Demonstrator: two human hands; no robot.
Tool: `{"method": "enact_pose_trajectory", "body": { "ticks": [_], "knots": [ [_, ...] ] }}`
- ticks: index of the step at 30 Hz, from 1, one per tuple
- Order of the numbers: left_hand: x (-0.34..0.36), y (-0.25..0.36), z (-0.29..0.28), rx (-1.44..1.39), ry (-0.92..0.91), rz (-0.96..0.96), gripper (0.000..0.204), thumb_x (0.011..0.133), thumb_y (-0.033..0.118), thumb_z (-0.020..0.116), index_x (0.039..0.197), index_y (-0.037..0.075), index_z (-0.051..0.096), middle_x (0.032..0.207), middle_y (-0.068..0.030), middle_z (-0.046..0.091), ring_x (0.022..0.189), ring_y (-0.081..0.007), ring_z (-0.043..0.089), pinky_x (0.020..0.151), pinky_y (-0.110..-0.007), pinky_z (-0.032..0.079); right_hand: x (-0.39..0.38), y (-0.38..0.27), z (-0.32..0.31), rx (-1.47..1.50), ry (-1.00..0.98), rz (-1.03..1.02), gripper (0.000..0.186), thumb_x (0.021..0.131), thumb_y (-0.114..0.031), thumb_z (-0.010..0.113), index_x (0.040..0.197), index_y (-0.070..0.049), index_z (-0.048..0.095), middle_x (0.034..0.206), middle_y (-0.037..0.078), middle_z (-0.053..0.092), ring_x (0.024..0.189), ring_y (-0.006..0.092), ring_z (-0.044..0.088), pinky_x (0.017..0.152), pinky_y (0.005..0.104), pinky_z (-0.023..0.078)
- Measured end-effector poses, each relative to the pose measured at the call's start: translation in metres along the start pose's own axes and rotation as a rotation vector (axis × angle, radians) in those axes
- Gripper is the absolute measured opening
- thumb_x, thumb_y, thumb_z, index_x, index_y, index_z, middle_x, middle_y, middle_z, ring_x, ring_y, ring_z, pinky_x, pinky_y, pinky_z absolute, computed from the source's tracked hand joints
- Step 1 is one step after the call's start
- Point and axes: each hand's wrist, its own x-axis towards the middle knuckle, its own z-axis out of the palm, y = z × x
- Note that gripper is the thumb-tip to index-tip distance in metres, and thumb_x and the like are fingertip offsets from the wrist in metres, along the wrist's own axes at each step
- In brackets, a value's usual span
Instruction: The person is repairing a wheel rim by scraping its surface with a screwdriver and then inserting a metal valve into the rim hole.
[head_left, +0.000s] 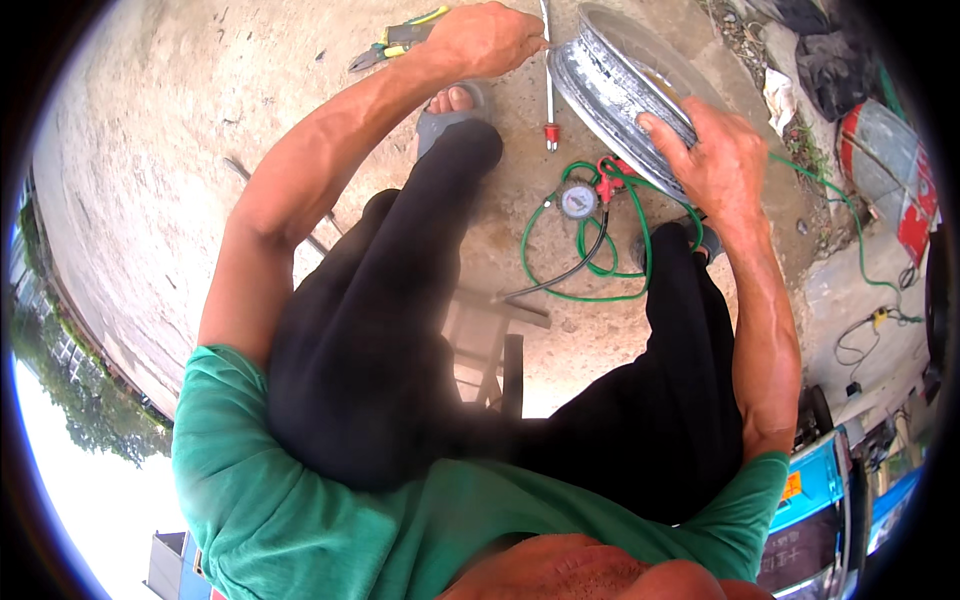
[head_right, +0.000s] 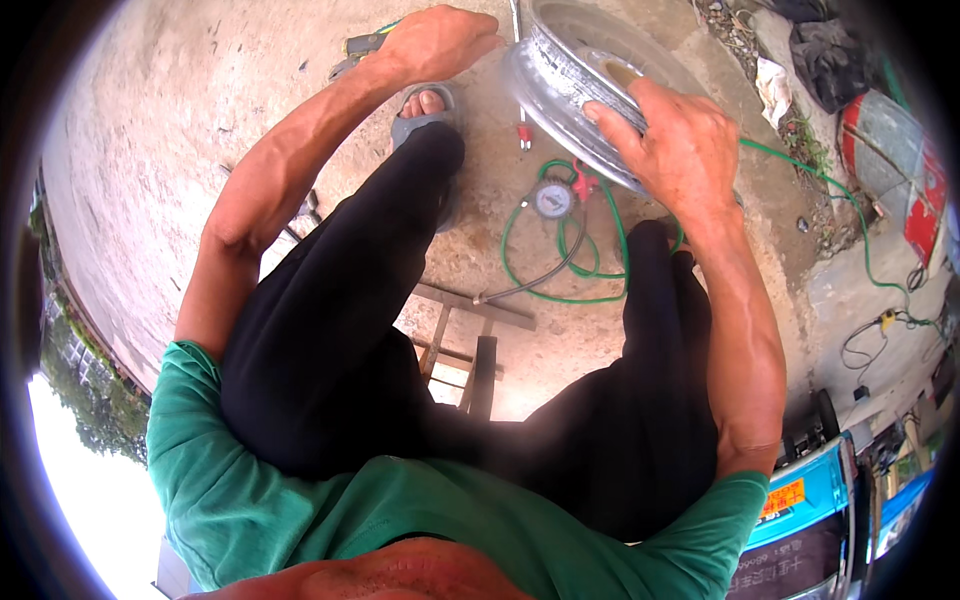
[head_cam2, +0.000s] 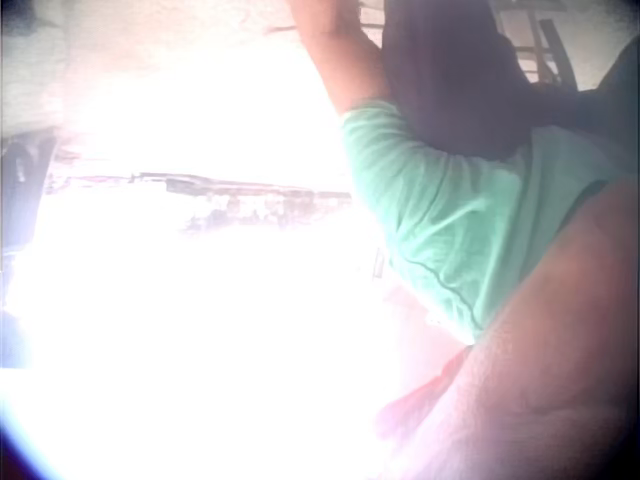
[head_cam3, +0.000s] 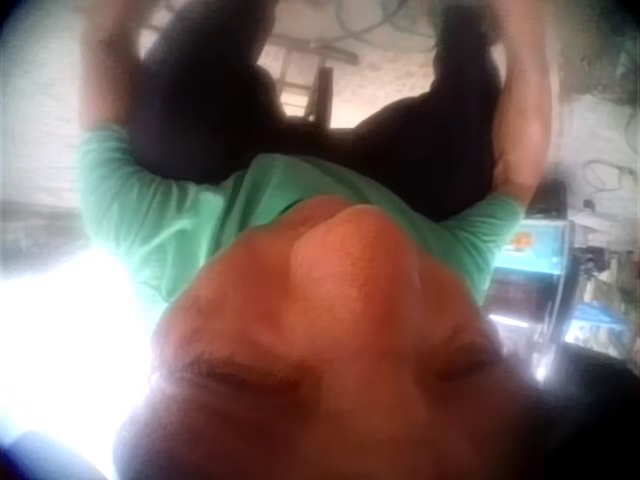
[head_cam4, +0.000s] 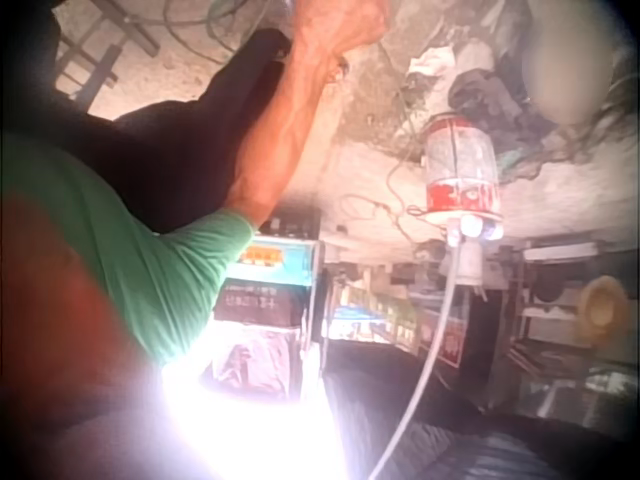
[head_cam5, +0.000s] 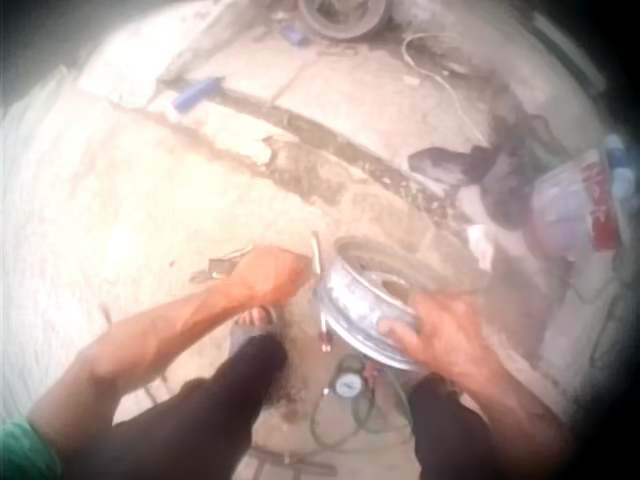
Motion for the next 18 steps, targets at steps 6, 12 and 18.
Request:
{"method": "enact_pose_trajectory", "body": {
  "ticks": [6, 12, 18],
  "knots": [
    [-0.063, 0.024, -0.008, -0.074, 0.036, 0.125, 0.024, 0.103, 0.032, 0.052, 0.101, 0.012, 0.065, 0.099, -0.0122, 0.072, 0.094, -0.038, 0.07, 0.08, -0.05, 0.056, 0.002, -0.008, 0.004, -0.028, -0.008, -0.121, 0.04, 0.086, -0.042, 0.079, 0.074, -0.008, 0.063, 0.064, 0.011, 0.066, 0.061, 0.0323, 0.065, 0.064, 0.0422, 0.053],
    [-0.036, 0.009, -0.006, -0.111, -0.075, -0.086, 0.029, 0.104, 0.037, 0.054, 0.101, 0.011, 0.067, 0.096, -0.014, 0.074, 0.095, -0.0384, 0.07, 0.079, -0.052, 0.056, 0.004, -0.011, 0.005, -0.005, -0.009, -0.153, 0.041, 0.087, -0.041, 0.079, 0.071, -0.008, 0.06, 0.064, 0.011, 0.066, 0.06, 0.0324, 0.064, 0.063, 0.0422, 0.053],
    [-0.05, 0.011, 0.0, -0.047, 0.042, 0.052, 0.028, 0.103, 0.037, 0.056, 0.105, 0.013, 0.068, 0.096, -0.0134, 0.073, 0.094, -0.0376, 0.071, 0.078, -0.052, 0.056, 0.008, -0.011, 0.0, -0.021, 0.004, -0.132, 0.04, 0.087, -0.041, 0.079, 0.073, -0.008, 0.062, 0.065, 0.011, 0.066, 0.061, 0.0327, 0.065, 0.064, 0.0427, 0.053]
  ]
}}
